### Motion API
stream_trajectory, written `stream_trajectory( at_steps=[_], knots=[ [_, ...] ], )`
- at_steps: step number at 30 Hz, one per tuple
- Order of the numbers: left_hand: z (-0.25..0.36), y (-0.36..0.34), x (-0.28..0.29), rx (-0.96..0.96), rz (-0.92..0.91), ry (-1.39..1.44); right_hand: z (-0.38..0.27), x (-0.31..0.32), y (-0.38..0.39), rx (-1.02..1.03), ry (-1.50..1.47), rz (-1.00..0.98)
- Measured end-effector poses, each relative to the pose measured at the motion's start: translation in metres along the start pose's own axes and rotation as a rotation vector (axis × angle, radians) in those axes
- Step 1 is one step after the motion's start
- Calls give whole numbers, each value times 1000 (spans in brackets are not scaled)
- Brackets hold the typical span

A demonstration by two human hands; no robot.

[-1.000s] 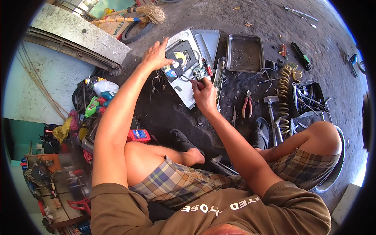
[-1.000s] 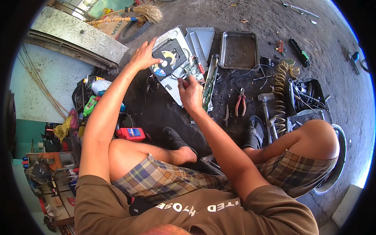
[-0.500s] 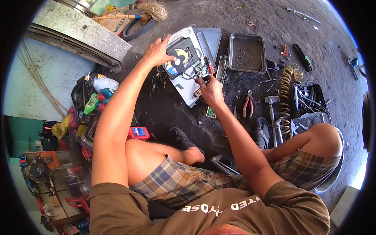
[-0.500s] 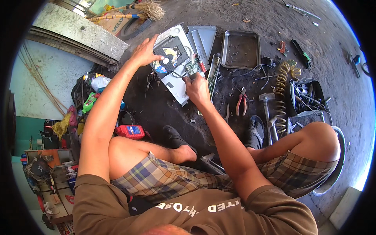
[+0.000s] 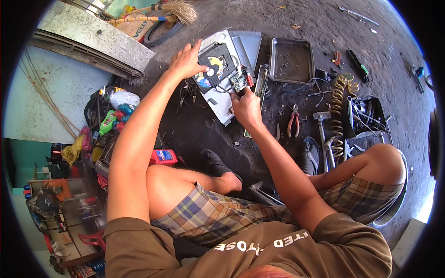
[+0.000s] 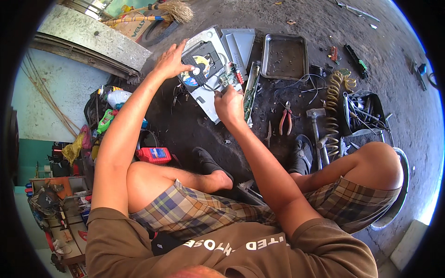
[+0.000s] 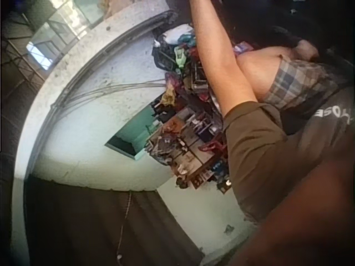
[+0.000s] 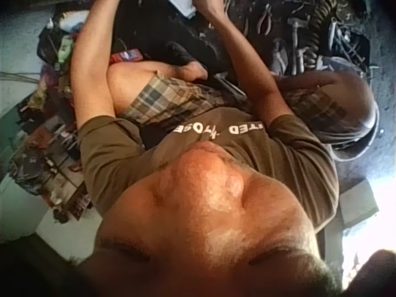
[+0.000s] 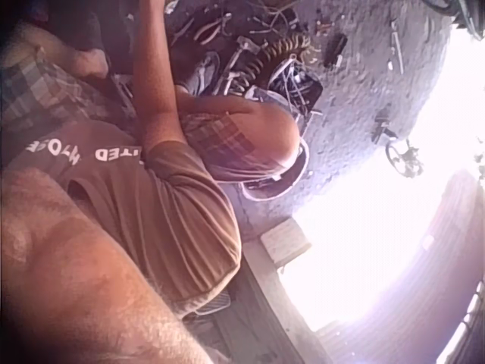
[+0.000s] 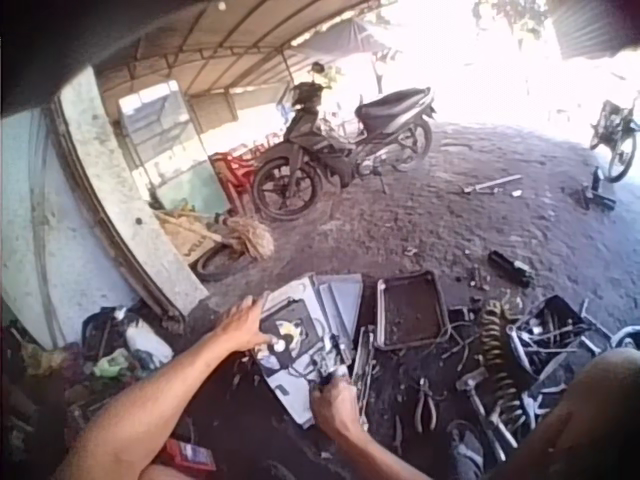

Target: The person sits on the floor and uses a screwdriver to remove screws from the back panel of a silver electronic device. After opening the casing, the person manipulates internal components, including a disc drive and circuit boards, using the screwdriver to adjust parts.

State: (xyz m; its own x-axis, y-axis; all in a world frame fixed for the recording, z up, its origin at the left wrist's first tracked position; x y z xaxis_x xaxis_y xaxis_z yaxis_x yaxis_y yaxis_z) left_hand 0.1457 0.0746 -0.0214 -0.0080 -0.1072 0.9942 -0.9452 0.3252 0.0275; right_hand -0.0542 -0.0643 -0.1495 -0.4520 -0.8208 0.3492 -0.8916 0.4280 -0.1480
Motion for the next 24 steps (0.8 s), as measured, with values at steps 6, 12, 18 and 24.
stream_trajectory(
  at_steps=[6,12,18,24],
  knots=[
    [2,2,0,-12,37,-18,5,3,-2,168,24,17],
    [-1,-1,0,-4,20,-5,6,-4,2,280,47,54],
    [1,0,0,6,25,-4,15,0,-7,-23,-167,-55],
    [-1,0,-1,10,38,-14,4,-9,6,39,-108,-69]
  ],
)
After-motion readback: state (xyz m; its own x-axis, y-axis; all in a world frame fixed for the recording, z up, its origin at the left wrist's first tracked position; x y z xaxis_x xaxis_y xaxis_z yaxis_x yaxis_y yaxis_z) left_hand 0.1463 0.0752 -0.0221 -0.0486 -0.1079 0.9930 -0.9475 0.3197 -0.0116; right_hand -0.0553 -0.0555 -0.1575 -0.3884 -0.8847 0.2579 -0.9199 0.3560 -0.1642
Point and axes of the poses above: each hand's wrist, its own y-axis away from the middle knuckle, its own x-axis out of the back of the hand, z = x × y, the point moved 3 cm from there along -y, towards the middle knuckle, and after that the axes turned 14 degrees about x, right-handed, at the moved point
